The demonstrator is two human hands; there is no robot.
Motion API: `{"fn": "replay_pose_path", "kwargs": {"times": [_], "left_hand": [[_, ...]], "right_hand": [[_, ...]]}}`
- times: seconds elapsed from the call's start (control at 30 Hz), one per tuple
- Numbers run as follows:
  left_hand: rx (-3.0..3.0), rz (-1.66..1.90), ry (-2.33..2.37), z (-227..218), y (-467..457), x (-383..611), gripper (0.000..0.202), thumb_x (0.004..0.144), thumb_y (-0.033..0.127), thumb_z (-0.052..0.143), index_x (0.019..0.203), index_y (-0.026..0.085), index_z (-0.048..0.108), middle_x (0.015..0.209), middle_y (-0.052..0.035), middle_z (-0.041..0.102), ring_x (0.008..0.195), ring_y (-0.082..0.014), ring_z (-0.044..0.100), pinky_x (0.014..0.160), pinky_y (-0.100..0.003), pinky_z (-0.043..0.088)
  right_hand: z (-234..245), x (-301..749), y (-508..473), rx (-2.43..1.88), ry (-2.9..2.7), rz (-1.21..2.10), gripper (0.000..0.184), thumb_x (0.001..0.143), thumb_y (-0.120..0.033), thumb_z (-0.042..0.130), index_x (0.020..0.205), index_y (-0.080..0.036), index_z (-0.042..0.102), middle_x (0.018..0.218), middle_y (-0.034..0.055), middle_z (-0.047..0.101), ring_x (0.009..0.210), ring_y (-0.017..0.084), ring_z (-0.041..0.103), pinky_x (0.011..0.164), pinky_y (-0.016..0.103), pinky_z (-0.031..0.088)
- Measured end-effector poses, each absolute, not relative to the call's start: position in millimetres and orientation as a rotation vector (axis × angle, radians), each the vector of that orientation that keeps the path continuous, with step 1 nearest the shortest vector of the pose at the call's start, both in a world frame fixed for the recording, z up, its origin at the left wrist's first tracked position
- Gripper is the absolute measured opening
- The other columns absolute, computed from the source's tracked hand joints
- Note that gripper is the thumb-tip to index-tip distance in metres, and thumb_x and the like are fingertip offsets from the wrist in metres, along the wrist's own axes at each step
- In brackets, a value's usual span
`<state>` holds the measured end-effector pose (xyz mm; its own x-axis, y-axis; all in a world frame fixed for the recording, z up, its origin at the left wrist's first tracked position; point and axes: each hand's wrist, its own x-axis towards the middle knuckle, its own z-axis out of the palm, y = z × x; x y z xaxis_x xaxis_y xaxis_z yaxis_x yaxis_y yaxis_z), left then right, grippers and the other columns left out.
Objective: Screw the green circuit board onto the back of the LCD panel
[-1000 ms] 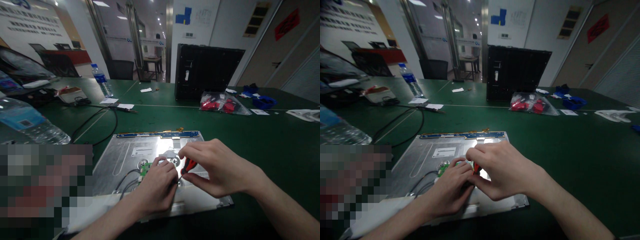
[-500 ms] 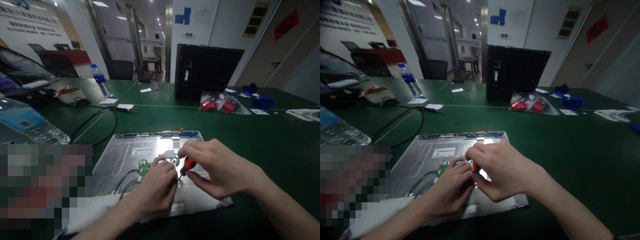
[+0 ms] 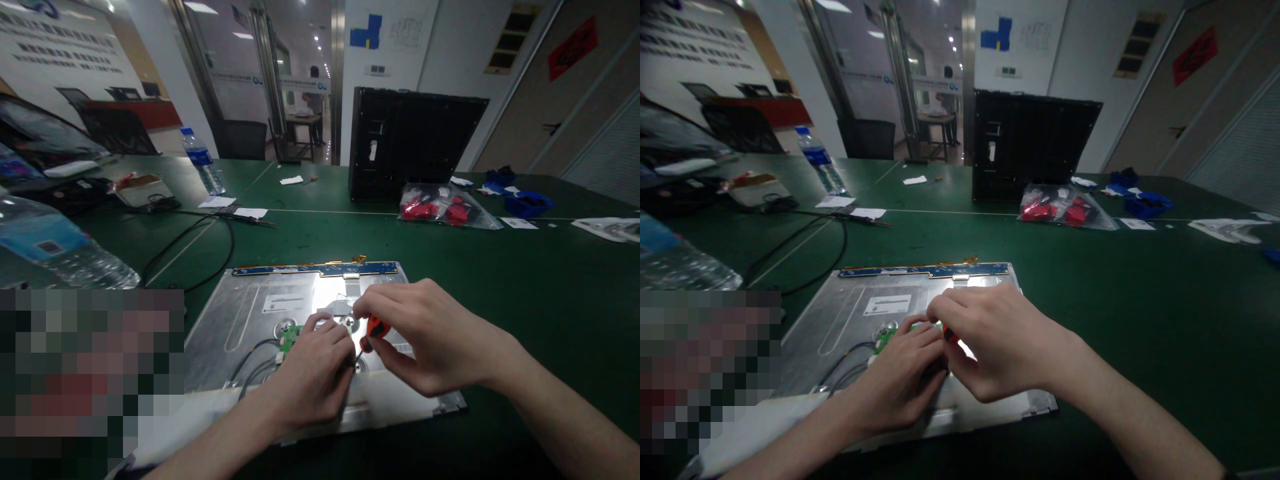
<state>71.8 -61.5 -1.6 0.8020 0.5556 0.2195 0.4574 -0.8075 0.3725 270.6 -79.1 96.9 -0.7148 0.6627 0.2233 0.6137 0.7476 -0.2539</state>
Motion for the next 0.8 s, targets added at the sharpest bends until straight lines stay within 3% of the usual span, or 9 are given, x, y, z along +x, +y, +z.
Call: {"fn": "replay_pose_path", "kwargs": {"times": [0.07, 0.27, 0.47, 0.67, 0.8], "left_hand": [[2.695, 0.456, 0.777, -1.3, -61.8, 71.9, 0.012, 0.079, 0.015, 0.050, 0.087, 0.019, 0.057, 0.089, -0.0057, 0.062, 0.088, -0.0236, 0.054, 0.095, -0.046, 0.033], [2.713, 0.447, 0.785, -2.7, -62.2, 71.9, 0.010, 0.081, 0.015, 0.049, 0.085, 0.019, 0.057, 0.090, -0.0059, 0.062, 0.089, -0.0239, 0.055, 0.094, -0.047, 0.033], [2.694, 0.451, 0.776, -2.6, -61.7, 72.3, 0.012, 0.079, 0.014, 0.050, 0.088, 0.019, 0.057, 0.090, -0.0057, 0.062, 0.089, -0.0234, 0.054, 0.095, -0.046, 0.033], [2.706, 0.463, 0.783, -2.4, -61.6, 72.3, 0.015, 0.080, 0.016, 0.050, 0.091, 0.020, 0.059, 0.095, -0.0059, 0.063, 0.094, -0.0247, 0.055, 0.095, -0.046, 0.033], [2.702, 0.453, 0.781, -2.3, -61.4, 72.1, 0.014, 0.078, 0.015, 0.050, 0.089, 0.020, 0.058, 0.094, -0.0054, 0.063, 0.093, -0.0243, 0.055, 0.095, -0.045, 0.033]], "right_hand": [[94.5, 270.5, -78.3, -1.004, -2.639, 0.196, 0.018, 0.081, -0.016, 0.054, 0.099, -0.016, 0.053, 0.085, 0.0010, 0.062, 0.069, 0.012, 0.050, 0.057, 0.026, 0.030], [94.0, 272.1, -76.3, -1.033, -2.663, 0.077, 0.013, 0.087, -0.032, 0.057, 0.087, -0.019, 0.053, 0.074, -0.0023, 0.059, 0.062, 0.012, 0.047, 0.055, 0.027, 0.027], [99.4, 271.2, -79.3, -1.000, -2.684, 0.224, 0.017, 0.080, -0.015, 0.055, 0.096, -0.017, 0.052, 0.086, -0.0002, 0.059, 0.069, 0.012, 0.047, 0.056, 0.025, 0.030], [91.4, 270.1, -76.3, -0.977, -2.638, 0.037, 0.011, 0.090, -0.032, 0.054, 0.090, -0.021, 0.052, 0.074, -0.0040, 0.057, 0.062, 0.012, 0.046, 0.055, 0.027, 0.027], [96.8, 271.6, -78.3, -0.991, -2.673, 0.163, 0.011, 0.086, -0.028, 0.056, 0.091, -0.019, 0.053, 0.081, -0.0019, 0.059, 0.067, 0.012, 0.047, 0.056, 0.026, 0.029]]}}
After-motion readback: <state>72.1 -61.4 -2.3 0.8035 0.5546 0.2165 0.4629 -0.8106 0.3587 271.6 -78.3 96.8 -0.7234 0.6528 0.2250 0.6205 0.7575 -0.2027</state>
